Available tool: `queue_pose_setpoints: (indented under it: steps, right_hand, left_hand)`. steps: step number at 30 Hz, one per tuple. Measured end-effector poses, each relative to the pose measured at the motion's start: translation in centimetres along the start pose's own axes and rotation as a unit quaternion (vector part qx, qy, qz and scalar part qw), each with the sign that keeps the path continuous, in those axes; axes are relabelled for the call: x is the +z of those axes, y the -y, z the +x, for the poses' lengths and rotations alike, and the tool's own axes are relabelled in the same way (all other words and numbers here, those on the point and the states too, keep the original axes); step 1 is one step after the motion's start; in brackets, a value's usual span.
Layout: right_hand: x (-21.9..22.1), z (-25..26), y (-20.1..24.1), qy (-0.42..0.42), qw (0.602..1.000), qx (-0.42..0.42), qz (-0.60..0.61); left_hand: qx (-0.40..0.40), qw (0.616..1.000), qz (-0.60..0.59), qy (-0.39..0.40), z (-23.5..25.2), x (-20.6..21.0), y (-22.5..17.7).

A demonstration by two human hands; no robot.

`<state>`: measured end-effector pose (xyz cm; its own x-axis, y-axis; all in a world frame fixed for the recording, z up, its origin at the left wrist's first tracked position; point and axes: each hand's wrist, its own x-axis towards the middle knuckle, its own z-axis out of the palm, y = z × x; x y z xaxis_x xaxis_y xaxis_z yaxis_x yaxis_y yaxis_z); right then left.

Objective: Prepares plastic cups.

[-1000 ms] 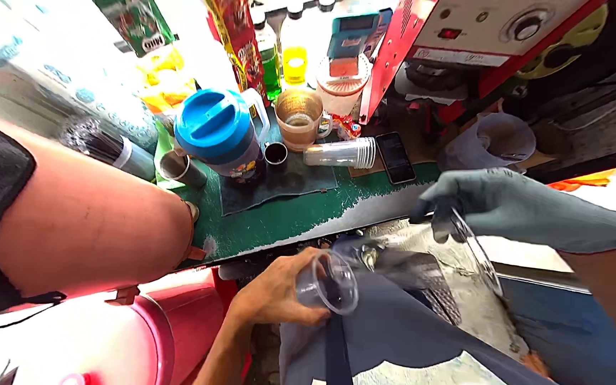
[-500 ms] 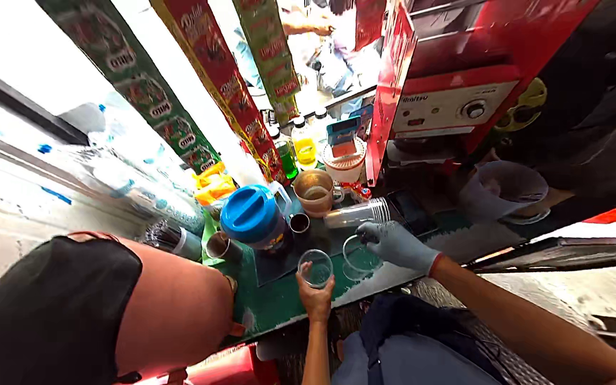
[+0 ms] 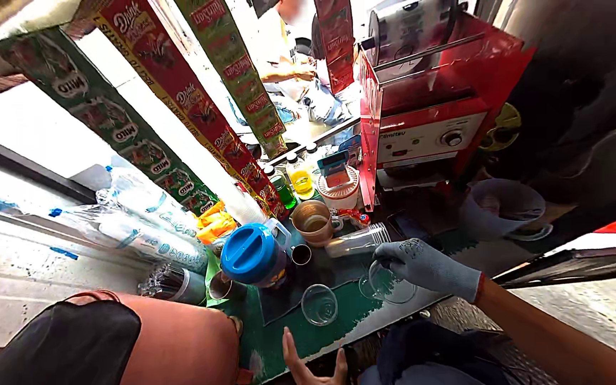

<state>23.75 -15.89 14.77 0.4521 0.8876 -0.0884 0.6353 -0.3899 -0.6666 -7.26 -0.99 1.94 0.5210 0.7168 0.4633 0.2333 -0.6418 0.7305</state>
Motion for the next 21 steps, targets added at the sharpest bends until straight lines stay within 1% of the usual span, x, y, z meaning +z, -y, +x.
queue_pose_setpoints:
  steps: [1, 2, 3, 5, 6, 8, 9, 10, 11, 13, 15, 17, 18, 19, 21]
  right_hand:
    - [-0.6, -0.4, 0.5, 0.021, 1.0, -0.011, 0.013]
    - [-1.0, -0.8, 1.2, 0.048, 0.998, -0.028, 0.028]
    - [-1.5, -1.2, 2.0, 0.083, 0.994, -0.047, 0.05]
    - [-2.5, -1.6, 4.0, 0.149, 0.978, -0.095, 0.108]
    - [-2.7, -1.8, 4.8, 0.16, 0.97, -0.122, 0.133]
    - [-2.8, -2.0, 5.6, 0.132, 0.962, -0.159, 0.176]
    - [-2.7, -2.1, 5.6, 0.115, 0.959, -0.165, 0.199]
    - [-2.7, -2.2, 5.4, 0.104, 0.955, -0.163, 0.224]
    - [-2.5, -2.4, 5.1, 0.096, 0.952, -0.153, 0.248]
    - [-1.9, -2.7, 4.2, 0.077, 0.94, -0.117, 0.31]
    - [-0.8, -3.0, 2.5, 0.023, 0.912, -0.091, 0.399]
    - [0.5, -3.0, 0.0, -0.023, 0.879, -0.049, 0.474]
    - [1.3, -3.1, -1.4, -0.019, 0.872, -0.026, 0.488]
    - [2.3, -3.4, -2.7, 0.001, 0.88, -0.002, 0.475]
    - [4.7, -4.0, -4.4, 0.066, 0.917, 0.05, 0.39]
  left_hand:
    - [0.046, 0.998, -0.027, 0.02, 1.0, -0.8, -2.2]
    - [0.072, 0.992, -0.081, 0.071, 2.2, -1.1, -4.5]
    - [0.08, 0.975, -0.144, 0.148, 3.5, -1.0, -6.8]
    - [0.068, 0.915, -0.247, 0.312, 5.7, 0.2, -9.8]
    - [0.057, 0.881, -0.294, 0.367, 6.3, 1.2, -10.5]
    - [0.017, 0.811, -0.396, 0.431, 6.6, 3.1, -11.3]
    - [-0.006, 0.78, -0.442, 0.443, 6.6, 3.7, -11.6]
    - [-0.022, 0.76, -0.471, 0.447, 6.5, 4.0, -11.8]
    - [-0.03, 0.754, -0.479, 0.449, 6.4, 4.2, -12.0]
    - [-0.036, 0.762, -0.471, 0.443, 6.1, 4.5, -11.9]
    - [-0.054, 0.79, -0.463, 0.397, 5.3, 5.4, -11.5]
    - [-0.073, 0.843, -0.438, 0.304, 4.2, 6.9, -10.6]
    - [-0.075, 0.873, -0.41, 0.253, 3.7, 7.9, -9.9]
    - [-0.076, 0.901, -0.371, 0.212, 3.4, 9.0, -9.1]
    - [-0.085, 0.944, -0.273, 0.163, 2.9, 11.2, -7.1]
